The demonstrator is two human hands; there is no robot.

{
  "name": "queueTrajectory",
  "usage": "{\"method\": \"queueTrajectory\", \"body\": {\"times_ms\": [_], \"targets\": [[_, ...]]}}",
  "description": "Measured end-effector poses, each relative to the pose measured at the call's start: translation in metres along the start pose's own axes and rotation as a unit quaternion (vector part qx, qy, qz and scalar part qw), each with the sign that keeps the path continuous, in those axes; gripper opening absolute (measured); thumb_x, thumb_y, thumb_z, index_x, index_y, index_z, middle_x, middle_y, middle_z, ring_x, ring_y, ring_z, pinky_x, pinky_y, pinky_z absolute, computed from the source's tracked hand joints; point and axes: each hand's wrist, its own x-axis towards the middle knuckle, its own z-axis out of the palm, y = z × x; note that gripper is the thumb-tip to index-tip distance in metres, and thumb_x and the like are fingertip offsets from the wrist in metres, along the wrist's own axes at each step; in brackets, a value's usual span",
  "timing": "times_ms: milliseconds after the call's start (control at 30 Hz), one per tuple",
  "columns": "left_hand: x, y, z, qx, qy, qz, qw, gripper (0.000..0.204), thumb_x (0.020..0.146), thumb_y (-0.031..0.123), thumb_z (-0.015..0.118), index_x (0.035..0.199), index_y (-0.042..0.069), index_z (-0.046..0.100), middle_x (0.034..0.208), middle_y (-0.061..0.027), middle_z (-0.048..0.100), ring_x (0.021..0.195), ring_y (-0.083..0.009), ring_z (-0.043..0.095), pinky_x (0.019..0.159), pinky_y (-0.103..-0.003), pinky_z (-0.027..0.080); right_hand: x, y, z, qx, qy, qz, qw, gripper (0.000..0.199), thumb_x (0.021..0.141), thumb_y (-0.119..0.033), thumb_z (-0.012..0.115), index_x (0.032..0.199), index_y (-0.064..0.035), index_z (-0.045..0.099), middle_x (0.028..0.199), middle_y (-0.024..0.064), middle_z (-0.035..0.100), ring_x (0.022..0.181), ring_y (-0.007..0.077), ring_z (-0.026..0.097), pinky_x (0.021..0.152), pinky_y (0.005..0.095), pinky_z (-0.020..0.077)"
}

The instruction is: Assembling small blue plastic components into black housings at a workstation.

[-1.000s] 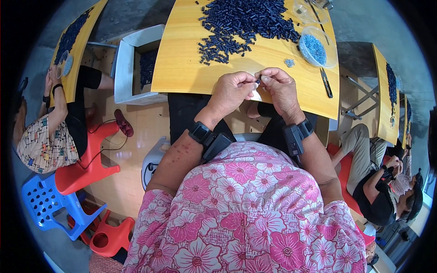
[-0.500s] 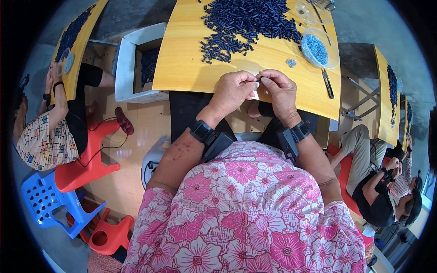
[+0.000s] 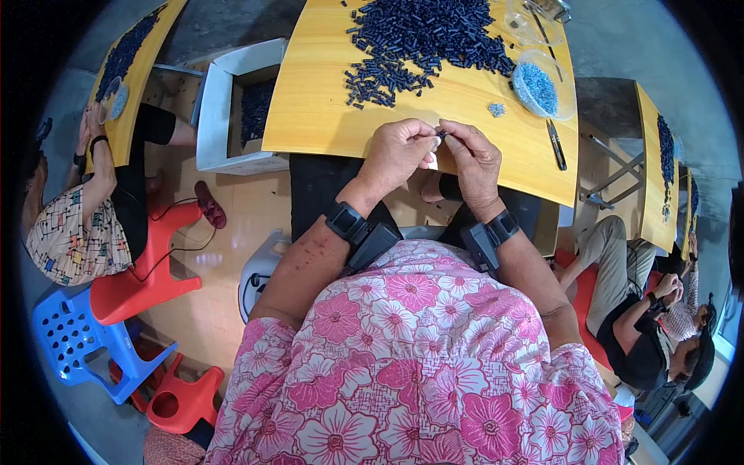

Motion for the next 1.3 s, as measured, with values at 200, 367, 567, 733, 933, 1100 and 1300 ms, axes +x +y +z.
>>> {"method": "queueTrajectory", "body": {"times_ms": [200,367,567,733,933,1100,1300], "targets": [[0.000,-0.003,0.002,-0.004,-0.004,0.008,1.000,0.013,0.093,0.009,0.063,0.100,-0.002,0.067,0.080,-0.0036,0.067,0.067,-0.0071,0.062,0.063,-0.022,0.053,0.005,0.002,-0.009,0.089,-0.025,0.072,0.993,0.022,0.092,-0.006,0.058,0.110,-0.0020,0.071,0.102,0.0049,0.068,0.094,0.0135,0.062,0.085,0.0277,0.0493],[0.000,-0.003,0.002,0.001,-0.004,0.005,1.000,0.014,0.093,0.009,0.063,0.101,-0.002,0.067,0.081,-0.0035,0.067,0.068,-0.0070,0.062,0.063,-0.021,0.053,0.012,0.001,-0.014,0.131,-0.035,0.188,0.973,0.023,0.093,-0.015,0.061,0.110,-0.0028,0.071,0.095,0.0056,0.069,0.088,0.0135,0.062,0.080,0.0282,0.0504],[0.000,-0.002,0.001,0.007,-0.007,0.012,1.000,0.014,0.094,0.009,0.062,0.101,-0.002,0.067,0.081,-0.0030,0.066,0.069,-0.0068,0.062,0.064,-0.022,0.053,0.020,0.002,-0.019,0.141,-0.069,0.226,0.961,0.028,0.093,-0.022,0.064,0.109,-0.0009,0.071,0.089,0.0050,0.069,0.079,0.0111,0.061,0.073,0.0258,0.0510],[0.000,-0.004,0.001,0.023,-0.008,0.012,1.000,0.014,0.094,0.009,0.062,0.102,-0.002,0.066,0.082,-0.0032,0.066,0.069,-0.0071,0.062,0.064,-0.022,0.054,0.028,0.001,-0.023,0.144,-0.091,0.271,0.947,0.029,0.092,-0.024,0.066,0.109,-0.0011,0.070,0.083,0.0025,0.066,0.073,0.0107,0.059,0.067,0.0259,0.0506],[-0.001,-0.004,0.002,0.030,-0.004,0.015,0.999,0.013,0.094,0.008,0.061,0.102,-0.001,0.066,0.083,-0.0031,0.066,0.070,-0.0083,0.063,0.065,-0.023,0.054,0.040,0.000,-0.031,0.180,-0.143,0.316,0.920,0.028,0.088,-0.021,0.070,0.106,-0.0006,0.070,0.079,0.0030,0.064,0.068,0.0115,0.057,0.064,0.0280,0.0506],[-0.002,-0.006,0.003,0.023,0.010,0.015,1.000,0.012,0.094,0.008,0.062,0.100,-0.001,0.066,0.081,-0.0028,0.066,0.069,-0.0084,0.063,0.064,-0.023,0.054,0.043,0.000,-0.029,0.198,-0.151,0.341,0.907,0.029,0.086,-0.019,0.071,0.106,0.0011,0.066,0.079,0.0056,0.064,0.069,0.0155,0.060,0.067,0.0313,0.0527],[-0.004,-0.001,0.005,0.023,0.034,0.017,0.999,0.010,0.092,0.006,0.062,0.098,-0.001,0.066,0.077,-0.0031,0.066,0.066,-0.0084,0.063,0.063,-0.023,0.053,0.041,-0.003,-0.028,0.209,-0.169,0.335,0.903,0.024,0.087,-0.018,0.069,0.103,0.0003,0.066,0.080,0.0075,0.066,0.072,0.0183,0.064,0.073,0.0352,0.0550]]}}
